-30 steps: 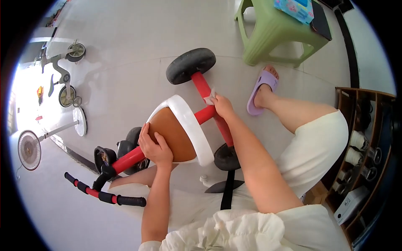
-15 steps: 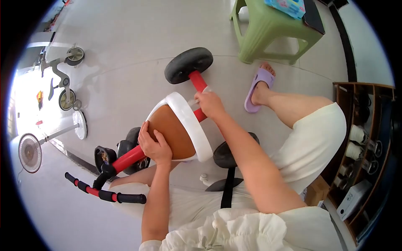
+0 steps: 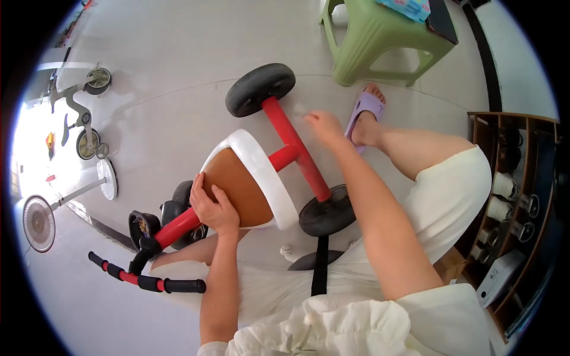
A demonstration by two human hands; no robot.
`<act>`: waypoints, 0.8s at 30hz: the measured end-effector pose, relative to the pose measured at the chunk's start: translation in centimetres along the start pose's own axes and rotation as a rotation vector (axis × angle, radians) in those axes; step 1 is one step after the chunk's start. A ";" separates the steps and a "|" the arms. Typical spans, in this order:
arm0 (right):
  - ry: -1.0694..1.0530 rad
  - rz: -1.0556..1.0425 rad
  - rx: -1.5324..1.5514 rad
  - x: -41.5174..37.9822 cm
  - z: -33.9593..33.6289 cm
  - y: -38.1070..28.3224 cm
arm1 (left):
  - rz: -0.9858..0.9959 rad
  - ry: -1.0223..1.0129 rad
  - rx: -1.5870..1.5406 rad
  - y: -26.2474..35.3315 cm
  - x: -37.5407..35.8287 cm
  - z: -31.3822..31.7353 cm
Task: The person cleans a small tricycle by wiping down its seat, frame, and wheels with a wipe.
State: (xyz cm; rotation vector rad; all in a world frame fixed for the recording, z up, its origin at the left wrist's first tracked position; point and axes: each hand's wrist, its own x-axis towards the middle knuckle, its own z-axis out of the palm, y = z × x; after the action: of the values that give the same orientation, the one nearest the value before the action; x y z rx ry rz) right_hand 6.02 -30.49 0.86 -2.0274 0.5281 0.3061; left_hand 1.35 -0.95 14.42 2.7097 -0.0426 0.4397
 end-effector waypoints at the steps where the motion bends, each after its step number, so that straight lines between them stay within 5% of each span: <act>1: -0.003 0.000 0.000 1.1 0.3 2.0 | -0.004 -0.001 0.002 0.0 0.1 0.0; 4: 0.006 0.119 0.272 3.6 4.7 8.5 | -0.015 -0.008 0.005 0.0 0.1 -0.1; 6: -0.264 0.323 0.485 3.0 7.9 10.1 | -0.017 -0.013 0.007 0.2 0.2 -0.1; 10: -0.315 0.528 0.814 0.2 8.3 6.4 | -0.014 -0.031 -0.004 0.4 0.1 -0.2; 12: -0.502 0.695 1.053 1.1 8.5 6.2 | -0.017 -0.038 -0.005 0.5 0.2 -0.3; 19: -0.722 0.667 1.312 4.0 8.3 5.4 | -0.025 -0.071 -0.008 1.1 0.2 -0.3; 24: -0.875 0.451 1.321 7.7 6.9 4.9 | -0.008 -0.072 -0.018 1.2 0.3 -0.3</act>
State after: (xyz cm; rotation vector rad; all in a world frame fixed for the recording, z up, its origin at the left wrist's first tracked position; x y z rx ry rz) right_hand 10.41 -28.41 -9.53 -0.3868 0.4133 0.7941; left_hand 1.42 -1.96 15.25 2.7060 -0.0548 0.3380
